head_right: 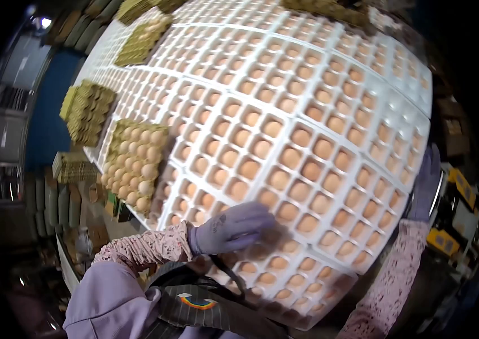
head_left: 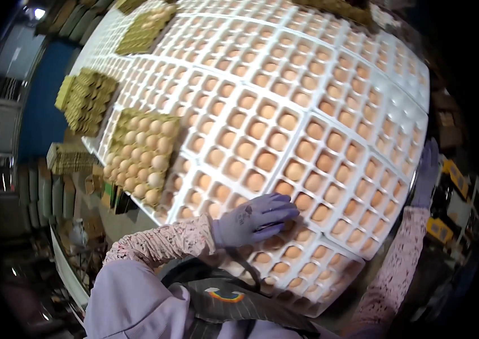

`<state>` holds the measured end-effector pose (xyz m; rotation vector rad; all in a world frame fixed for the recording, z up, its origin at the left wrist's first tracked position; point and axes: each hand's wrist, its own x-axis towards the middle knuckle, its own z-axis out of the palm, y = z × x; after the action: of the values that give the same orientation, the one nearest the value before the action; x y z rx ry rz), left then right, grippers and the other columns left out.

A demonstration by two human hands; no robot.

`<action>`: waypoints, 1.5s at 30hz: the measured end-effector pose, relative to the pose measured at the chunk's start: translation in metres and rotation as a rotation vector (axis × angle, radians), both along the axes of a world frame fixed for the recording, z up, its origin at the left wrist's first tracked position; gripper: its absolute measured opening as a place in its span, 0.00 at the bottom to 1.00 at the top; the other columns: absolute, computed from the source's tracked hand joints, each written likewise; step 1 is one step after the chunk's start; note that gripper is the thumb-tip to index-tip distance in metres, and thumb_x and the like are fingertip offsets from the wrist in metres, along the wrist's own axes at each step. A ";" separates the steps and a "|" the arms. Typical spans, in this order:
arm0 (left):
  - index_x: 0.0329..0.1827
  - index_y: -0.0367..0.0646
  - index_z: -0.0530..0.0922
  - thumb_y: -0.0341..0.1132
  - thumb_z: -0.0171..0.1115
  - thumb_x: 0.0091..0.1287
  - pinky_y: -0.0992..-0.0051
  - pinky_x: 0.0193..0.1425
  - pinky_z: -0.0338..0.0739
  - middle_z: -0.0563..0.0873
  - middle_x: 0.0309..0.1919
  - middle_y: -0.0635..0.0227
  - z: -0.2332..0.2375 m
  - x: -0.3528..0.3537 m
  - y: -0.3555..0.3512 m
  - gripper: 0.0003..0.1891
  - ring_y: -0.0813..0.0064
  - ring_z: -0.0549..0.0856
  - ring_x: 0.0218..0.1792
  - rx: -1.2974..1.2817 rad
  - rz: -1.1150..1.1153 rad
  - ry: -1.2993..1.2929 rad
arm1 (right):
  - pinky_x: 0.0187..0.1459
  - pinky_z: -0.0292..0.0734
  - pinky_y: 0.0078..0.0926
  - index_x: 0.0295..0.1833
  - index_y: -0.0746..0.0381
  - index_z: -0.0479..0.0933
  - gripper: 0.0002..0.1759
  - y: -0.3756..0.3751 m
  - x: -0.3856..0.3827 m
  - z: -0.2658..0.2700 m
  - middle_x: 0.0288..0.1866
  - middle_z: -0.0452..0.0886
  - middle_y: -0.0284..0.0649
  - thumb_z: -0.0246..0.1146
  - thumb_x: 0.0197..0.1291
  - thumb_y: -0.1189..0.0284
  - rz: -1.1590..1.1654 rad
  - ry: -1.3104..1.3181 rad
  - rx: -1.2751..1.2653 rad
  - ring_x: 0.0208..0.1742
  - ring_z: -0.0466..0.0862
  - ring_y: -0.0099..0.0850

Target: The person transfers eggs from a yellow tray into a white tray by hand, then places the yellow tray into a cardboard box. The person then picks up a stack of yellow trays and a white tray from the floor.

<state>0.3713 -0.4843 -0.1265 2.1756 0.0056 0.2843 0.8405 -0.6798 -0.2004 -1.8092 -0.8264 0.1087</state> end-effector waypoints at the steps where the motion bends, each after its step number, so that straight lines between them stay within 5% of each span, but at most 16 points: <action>1: 0.64 0.39 0.75 0.28 0.64 0.65 0.55 0.69 0.73 0.80 0.61 0.54 0.005 -0.028 0.009 0.23 0.50 0.78 0.64 0.010 0.062 0.001 | 0.70 0.71 0.32 0.72 0.65 0.66 0.22 0.010 -0.016 0.013 0.71 0.72 0.47 0.49 0.77 0.70 -0.077 -0.094 -0.187 0.68 0.75 0.37; 2: 0.63 0.39 0.77 0.28 0.65 0.63 0.55 0.69 0.74 0.81 0.59 0.55 0.010 -0.054 0.020 0.22 0.51 0.78 0.64 0.012 0.112 0.000 | 0.70 0.69 0.32 0.71 0.66 0.69 0.22 0.036 -0.096 0.058 0.68 0.75 0.45 0.53 0.76 0.69 0.068 -0.631 -0.209 0.66 0.77 0.34; 4: 0.59 0.39 0.79 0.25 0.65 0.62 0.56 0.70 0.73 0.83 0.58 0.57 0.026 -0.102 0.053 0.21 0.51 0.79 0.63 0.003 0.286 0.082 | 0.64 0.71 0.26 0.62 0.65 0.79 0.17 0.098 -0.193 0.084 0.59 0.82 0.37 0.60 0.72 0.70 0.029 0.230 -0.080 0.62 0.78 0.25; 7: 0.60 0.40 0.80 0.26 0.64 0.64 0.62 0.66 0.75 0.82 0.56 0.54 0.028 -0.175 0.121 0.20 0.53 0.80 0.60 0.070 0.660 0.120 | 0.54 0.76 0.22 0.60 0.61 0.81 0.18 0.178 -0.342 0.095 0.58 0.82 0.34 0.68 0.65 0.74 0.433 0.430 -0.131 0.57 0.79 0.23; 15: 0.62 0.46 0.81 0.34 0.65 0.69 0.62 0.69 0.72 0.85 0.55 0.62 0.008 -0.257 0.320 0.18 0.56 0.78 0.65 0.323 0.761 0.218 | 0.63 0.73 0.39 0.60 0.58 0.79 0.21 0.347 -0.472 0.051 0.52 0.83 0.42 0.66 0.62 0.64 0.580 -0.648 -0.108 0.60 0.78 0.43; 22: 0.64 0.51 0.80 0.35 0.69 0.66 0.63 0.72 0.71 0.83 0.60 0.66 -0.001 -0.265 0.355 0.22 0.62 0.76 0.68 0.562 0.389 0.239 | 0.50 0.80 0.28 0.56 0.61 0.80 0.16 0.375 -0.479 0.088 0.51 0.82 0.34 0.59 0.70 0.64 0.620 1.034 0.026 0.51 0.81 0.22; 24: 0.65 0.47 0.79 0.36 0.66 0.70 0.74 0.66 0.74 0.85 0.56 0.70 0.006 -0.269 0.352 0.20 0.75 0.82 0.58 -0.475 0.622 0.182 | 0.51 0.80 0.32 0.59 0.58 0.78 0.21 0.397 -0.490 0.104 0.51 0.81 0.38 0.61 0.68 0.56 0.638 0.429 -0.581 0.50 0.83 0.28; 26: 0.62 0.41 0.80 0.37 0.59 0.76 0.78 0.58 0.77 0.86 0.50 0.71 0.020 -0.276 0.359 0.16 0.79 0.83 0.52 -0.757 0.746 0.012 | 0.53 0.78 0.40 0.58 0.57 0.81 0.33 0.407 -0.511 0.096 0.55 0.81 0.42 0.64 0.60 0.42 0.706 -0.432 -0.904 0.52 0.84 0.44; 28: 0.58 0.40 0.82 0.42 0.59 0.76 0.79 0.54 0.78 0.86 0.46 0.68 0.019 -0.289 0.363 0.16 0.78 0.83 0.49 -1.137 0.743 -0.081 | 0.51 0.79 0.39 0.61 0.57 0.79 0.29 0.414 -0.514 0.095 0.57 0.80 0.41 0.64 0.63 0.48 0.733 -0.504 -0.997 0.54 0.85 0.36; 32: 0.60 0.45 0.79 0.49 0.66 0.67 0.66 0.53 0.79 0.78 0.57 0.56 0.024 -0.284 0.335 0.23 0.61 0.85 0.45 0.287 0.521 0.418 | 0.47 0.82 0.33 0.62 0.58 0.76 0.22 0.416 -0.495 0.109 0.58 0.78 0.39 0.62 0.67 0.60 0.706 0.390 -0.764 0.53 0.85 0.31; 34: 0.63 0.45 0.77 0.49 0.67 0.67 0.63 0.56 0.79 0.77 0.60 0.53 0.020 -0.281 0.326 0.26 0.54 0.84 0.49 0.401 0.418 0.586 | 0.43 0.83 0.25 0.62 0.59 0.74 0.18 0.415 -0.502 0.118 0.57 0.77 0.38 0.62 0.68 0.67 0.764 1.222 -0.129 0.51 0.85 0.29; 36: 0.66 0.46 0.75 0.46 0.65 0.68 0.63 0.57 0.79 0.77 0.60 0.55 0.022 -0.286 0.328 0.26 0.55 0.84 0.52 0.213 0.493 0.548 | 0.48 0.83 0.29 0.59 0.59 0.75 0.18 0.429 -0.513 0.113 0.63 0.73 0.39 0.64 0.67 0.64 0.867 1.017 -0.169 0.52 0.85 0.35; 38: 0.69 0.46 0.73 0.43 0.64 0.69 0.64 0.58 0.78 0.77 0.61 0.56 0.029 -0.292 0.326 0.27 0.56 0.83 0.55 0.019 0.565 0.510 | 0.54 0.80 0.39 0.56 0.58 0.77 0.18 0.438 -0.529 0.104 0.64 0.72 0.40 0.64 0.65 0.61 0.825 -0.080 -0.502 0.56 0.83 0.41; 40: 0.65 0.43 0.77 0.36 0.64 0.70 0.72 0.56 0.78 0.78 0.60 0.60 0.046 -0.298 0.320 0.21 0.66 0.82 0.49 -0.921 0.694 0.338 | 0.60 0.75 0.40 0.54 0.56 0.80 0.23 0.442 -0.543 0.095 0.70 0.67 0.40 0.67 0.60 0.53 0.741 -0.602 -0.855 0.63 0.76 0.43; 42: 0.65 0.46 0.78 0.33 0.62 0.69 0.70 0.57 0.78 0.78 0.61 0.58 0.038 -0.296 0.315 0.20 0.64 0.82 0.51 -0.908 0.647 0.169 | 0.59 0.76 0.38 0.57 0.56 0.80 0.23 0.439 -0.534 0.099 0.71 0.68 0.41 0.65 0.62 0.53 0.775 -0.525 -0.822 0.60 0.79 0.42; 45: 0.62 0.57 0.81 0.36 0.67 0.64 0.65 0.60 0.77 0.73 0.68 0.58 0.031 -0.279 0.308 0.22 0.57 0.78 0.60 0.265 0.486 0.259 | 0.56 0.78 0.35 0.60 0.57 0.79 0.25 0.414 -0.513 0.084 0.65 0.76 0.42 0.64 0.65 0.52 0.605 0.260 -0.421 0.56 0.83 0.39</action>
<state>0.0925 -0.1764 -0.0954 2.4389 0.6837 0.2853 0.3277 -0.2662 -0.1161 -1.8098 -1.1984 0.9478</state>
